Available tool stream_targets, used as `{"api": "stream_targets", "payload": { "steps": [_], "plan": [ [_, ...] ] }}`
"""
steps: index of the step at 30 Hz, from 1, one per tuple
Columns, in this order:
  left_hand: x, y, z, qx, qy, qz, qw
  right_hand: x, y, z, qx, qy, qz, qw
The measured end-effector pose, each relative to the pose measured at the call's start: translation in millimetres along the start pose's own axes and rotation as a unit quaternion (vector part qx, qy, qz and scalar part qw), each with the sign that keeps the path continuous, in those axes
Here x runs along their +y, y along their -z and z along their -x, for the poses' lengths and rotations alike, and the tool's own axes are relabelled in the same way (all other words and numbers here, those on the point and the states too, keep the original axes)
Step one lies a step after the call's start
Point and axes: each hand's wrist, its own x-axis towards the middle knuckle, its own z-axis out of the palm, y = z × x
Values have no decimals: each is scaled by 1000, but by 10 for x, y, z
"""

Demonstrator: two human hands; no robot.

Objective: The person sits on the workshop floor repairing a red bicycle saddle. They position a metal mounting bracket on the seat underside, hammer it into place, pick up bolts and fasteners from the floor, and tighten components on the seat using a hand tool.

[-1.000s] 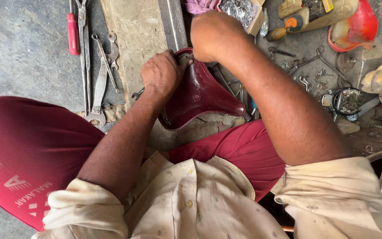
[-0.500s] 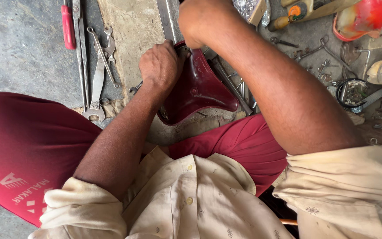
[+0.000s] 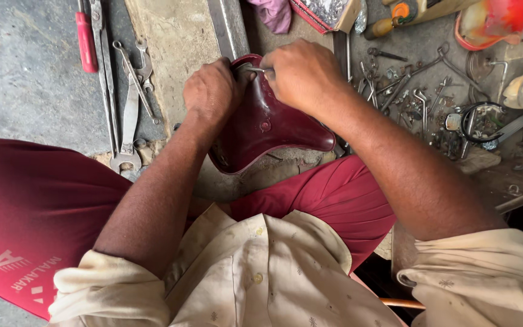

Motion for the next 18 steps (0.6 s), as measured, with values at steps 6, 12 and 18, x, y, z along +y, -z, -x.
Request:
{"api": "stream_targets", "payload": {
  "steps": [6,12,18],
  "plan": [
    [38,63,60,1,-1,11,1000,-106,55,252,8,-60,-21,998],
    [53,89,29,-35,25,-11,999,-287,33,412,45,-109,-62,991],
    [-6,30,84,-2,14,17,1000,-414,-59,433,44,-123,-41,991]
  ]
}}
